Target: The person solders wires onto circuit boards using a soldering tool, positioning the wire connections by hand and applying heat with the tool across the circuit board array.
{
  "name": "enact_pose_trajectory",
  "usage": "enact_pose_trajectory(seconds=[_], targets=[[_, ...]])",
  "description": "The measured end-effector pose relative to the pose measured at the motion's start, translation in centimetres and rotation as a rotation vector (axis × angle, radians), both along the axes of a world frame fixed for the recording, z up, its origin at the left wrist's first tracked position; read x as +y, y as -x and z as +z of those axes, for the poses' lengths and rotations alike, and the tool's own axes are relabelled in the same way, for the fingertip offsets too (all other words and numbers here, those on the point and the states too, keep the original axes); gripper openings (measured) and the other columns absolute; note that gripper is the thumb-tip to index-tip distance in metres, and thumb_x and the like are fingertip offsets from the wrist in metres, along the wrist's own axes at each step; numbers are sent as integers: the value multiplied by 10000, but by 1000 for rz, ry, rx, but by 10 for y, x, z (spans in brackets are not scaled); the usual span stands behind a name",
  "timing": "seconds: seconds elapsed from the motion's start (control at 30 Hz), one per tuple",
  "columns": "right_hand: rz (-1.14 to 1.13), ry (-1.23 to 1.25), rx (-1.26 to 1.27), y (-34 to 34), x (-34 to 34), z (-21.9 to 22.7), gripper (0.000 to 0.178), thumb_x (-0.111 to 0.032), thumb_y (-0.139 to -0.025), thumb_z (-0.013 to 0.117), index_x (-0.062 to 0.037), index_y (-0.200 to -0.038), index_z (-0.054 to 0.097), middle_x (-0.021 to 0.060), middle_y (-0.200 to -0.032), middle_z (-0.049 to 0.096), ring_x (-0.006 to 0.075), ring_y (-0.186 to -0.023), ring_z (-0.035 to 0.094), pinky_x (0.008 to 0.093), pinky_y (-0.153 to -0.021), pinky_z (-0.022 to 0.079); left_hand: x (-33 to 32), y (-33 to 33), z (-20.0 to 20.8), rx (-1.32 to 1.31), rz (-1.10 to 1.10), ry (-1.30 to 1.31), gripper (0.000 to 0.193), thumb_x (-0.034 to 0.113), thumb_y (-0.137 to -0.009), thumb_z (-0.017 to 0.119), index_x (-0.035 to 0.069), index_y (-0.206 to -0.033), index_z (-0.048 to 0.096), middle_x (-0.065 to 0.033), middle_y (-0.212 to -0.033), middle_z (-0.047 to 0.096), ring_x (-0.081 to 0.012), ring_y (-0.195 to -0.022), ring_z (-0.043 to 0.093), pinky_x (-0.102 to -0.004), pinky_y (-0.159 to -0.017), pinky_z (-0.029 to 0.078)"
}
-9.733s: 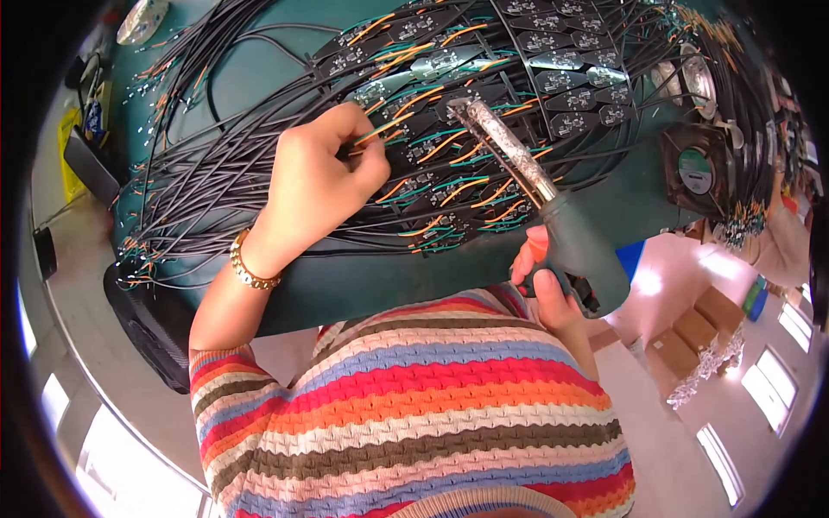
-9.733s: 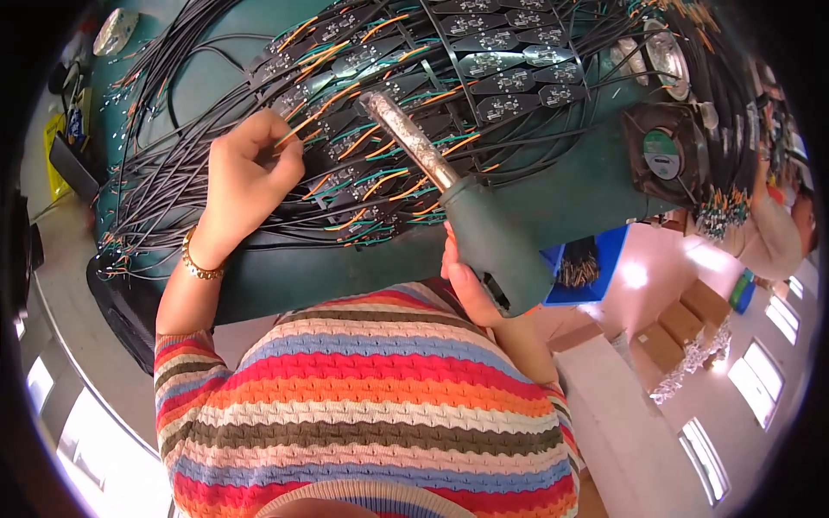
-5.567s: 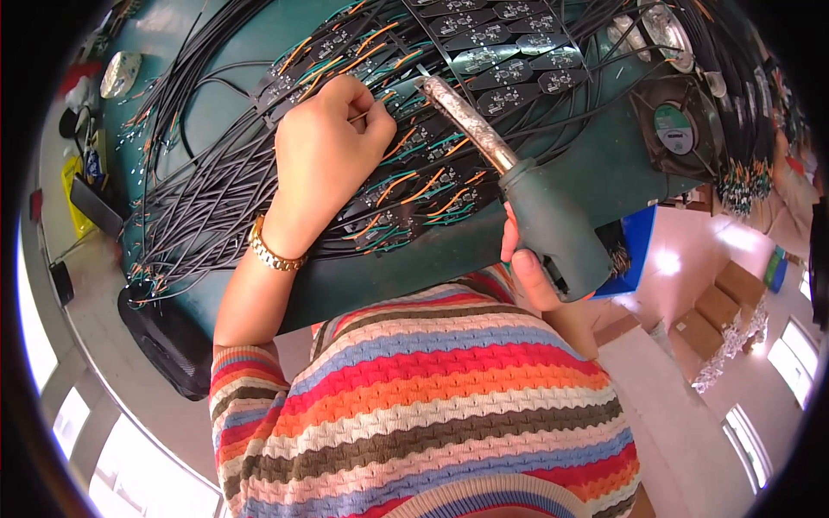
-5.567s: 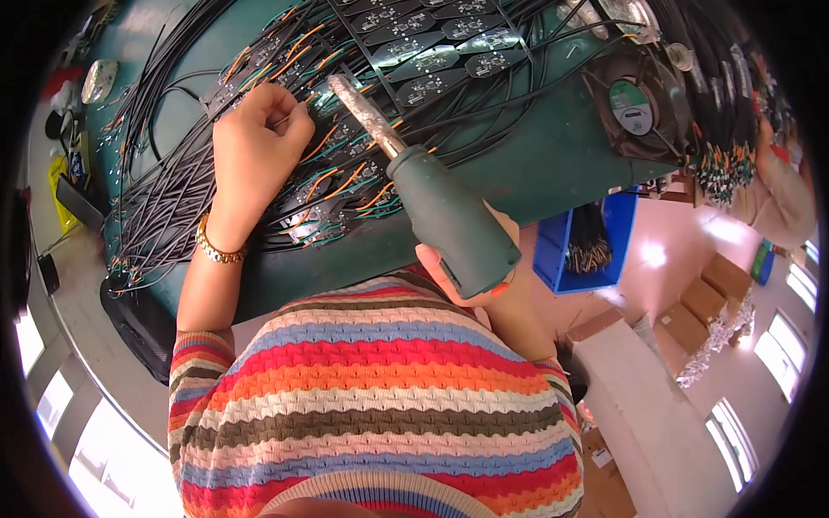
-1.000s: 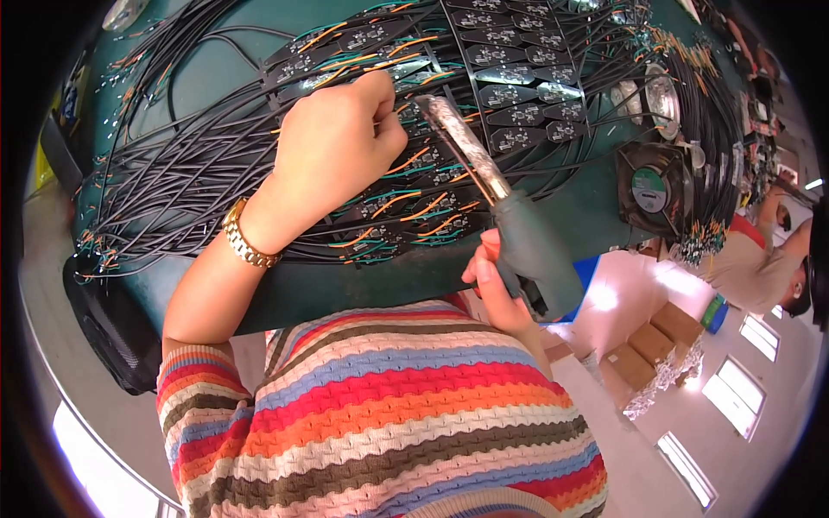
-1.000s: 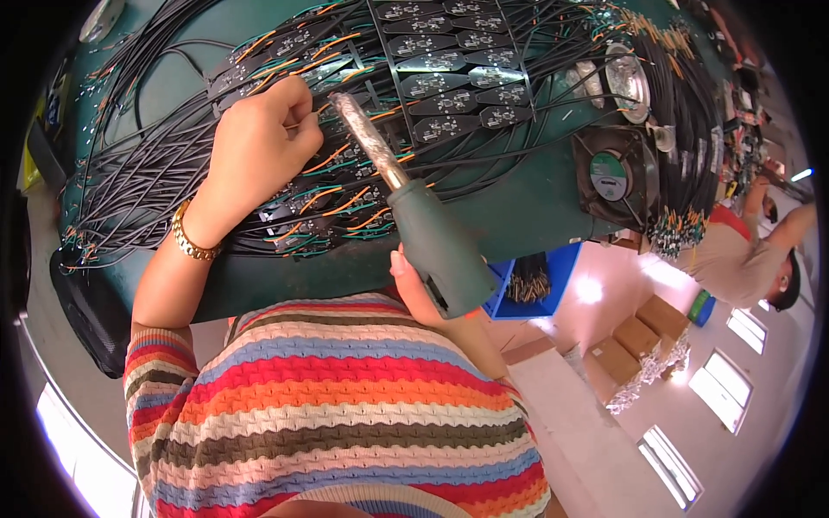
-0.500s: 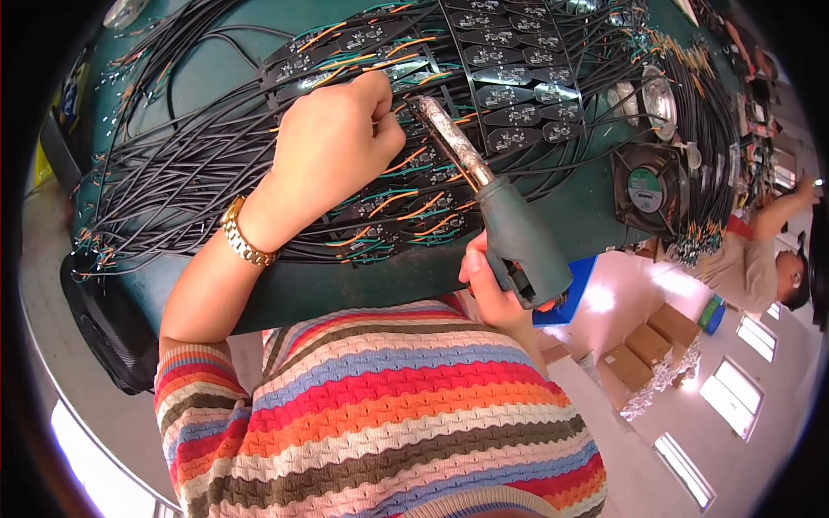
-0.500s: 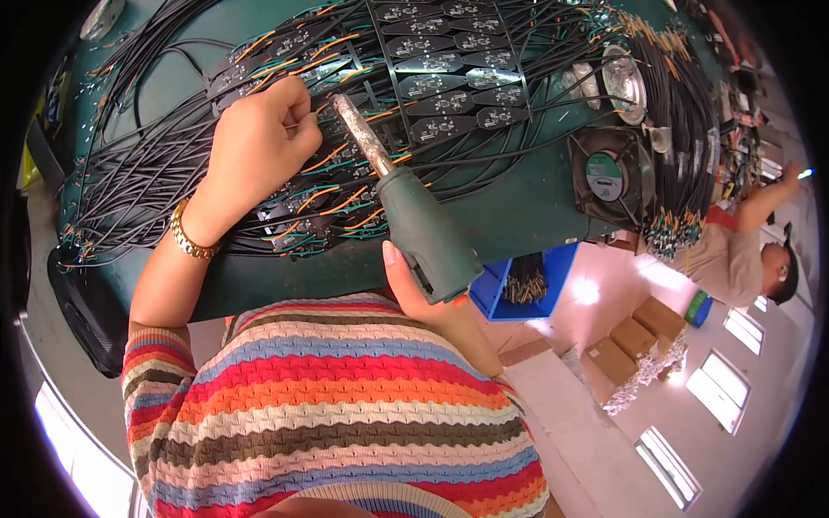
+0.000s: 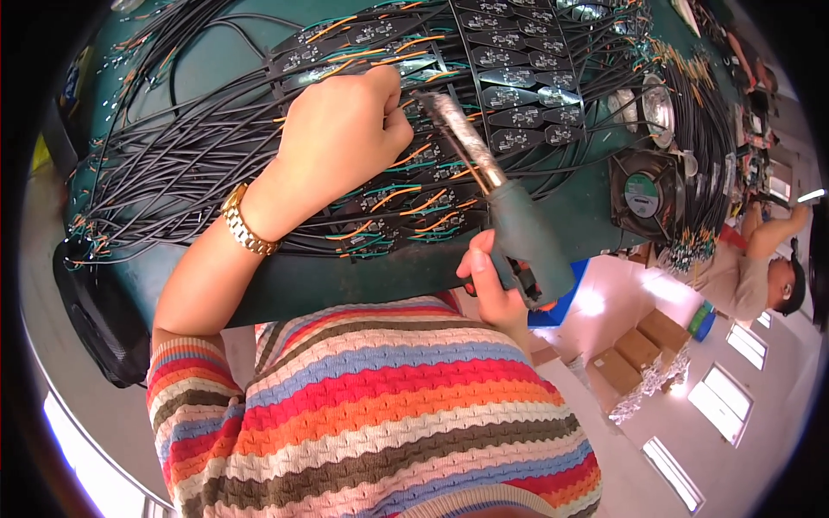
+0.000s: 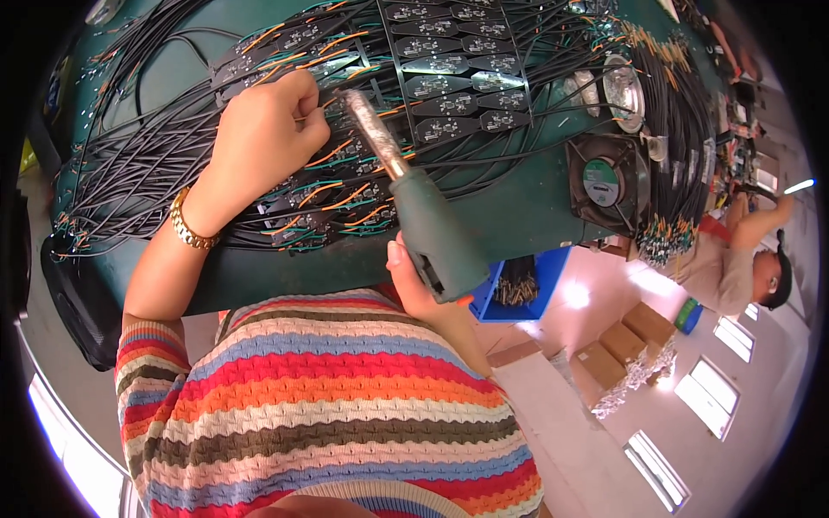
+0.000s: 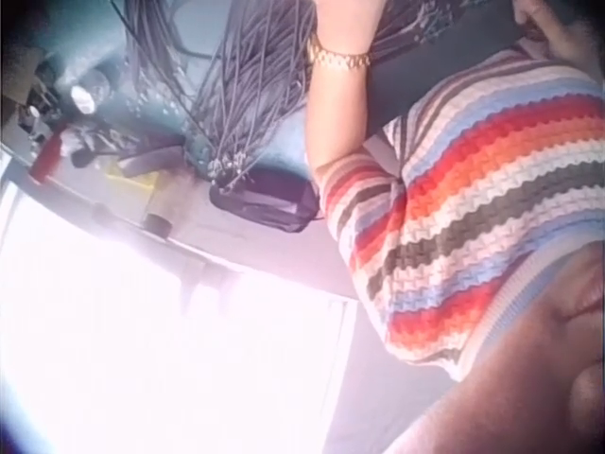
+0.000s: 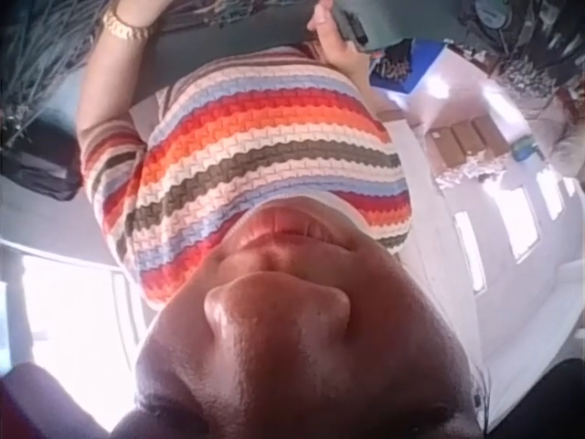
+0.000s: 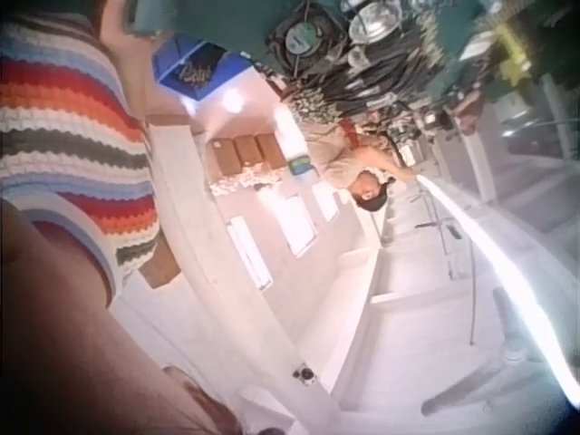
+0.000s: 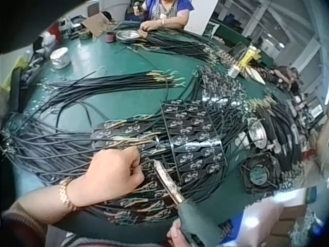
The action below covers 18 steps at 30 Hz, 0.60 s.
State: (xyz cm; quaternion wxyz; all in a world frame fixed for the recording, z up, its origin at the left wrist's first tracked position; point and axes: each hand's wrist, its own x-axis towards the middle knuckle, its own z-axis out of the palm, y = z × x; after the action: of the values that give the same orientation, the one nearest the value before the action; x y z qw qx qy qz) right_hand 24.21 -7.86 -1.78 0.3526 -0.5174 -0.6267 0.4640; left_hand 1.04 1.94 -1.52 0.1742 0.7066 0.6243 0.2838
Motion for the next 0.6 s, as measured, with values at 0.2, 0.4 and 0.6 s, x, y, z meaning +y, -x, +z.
enact_pose_trajectory(seconds=[0.2, 0.4, 0.6], targets=[[-61, -52, 275, -2, 1, 6, 298, -37, -873, 564, 36, -1155, 503, 85, -753, 545, 143, -650, 522, 308, -567, 499, 0, -1, 2, 13, -3, -16, 93, 107, -727, 620, 44, -698, 559, -146, -582, 586, -342, -570, 613, -435, -539, 497], [-62, -48, 336, -7, -1, 1, 372, 28, -856, 579, 38, -1224, 531, 71, -785, 584, 105, -621, 541, 244, -589, 451, 1, -2, 0, 38, 0, -48, 93, 110, -728, 621, 45, -707, 559, -146, -584, 587, -341, -577, 615, -435, -531, 498], [-77, 67, 324, -5, -9, 3, 349, 19, -843, 626, 20, -1186, 562, 61, -819, 599, 111, -679, 563, 255, -620, 465, -1, -1, -1, 53, 12, -73, 101, 119, -736, 622, 41, -719, 561, -151, -589, 589, -351, -585, 617, -443, -540, 505]])
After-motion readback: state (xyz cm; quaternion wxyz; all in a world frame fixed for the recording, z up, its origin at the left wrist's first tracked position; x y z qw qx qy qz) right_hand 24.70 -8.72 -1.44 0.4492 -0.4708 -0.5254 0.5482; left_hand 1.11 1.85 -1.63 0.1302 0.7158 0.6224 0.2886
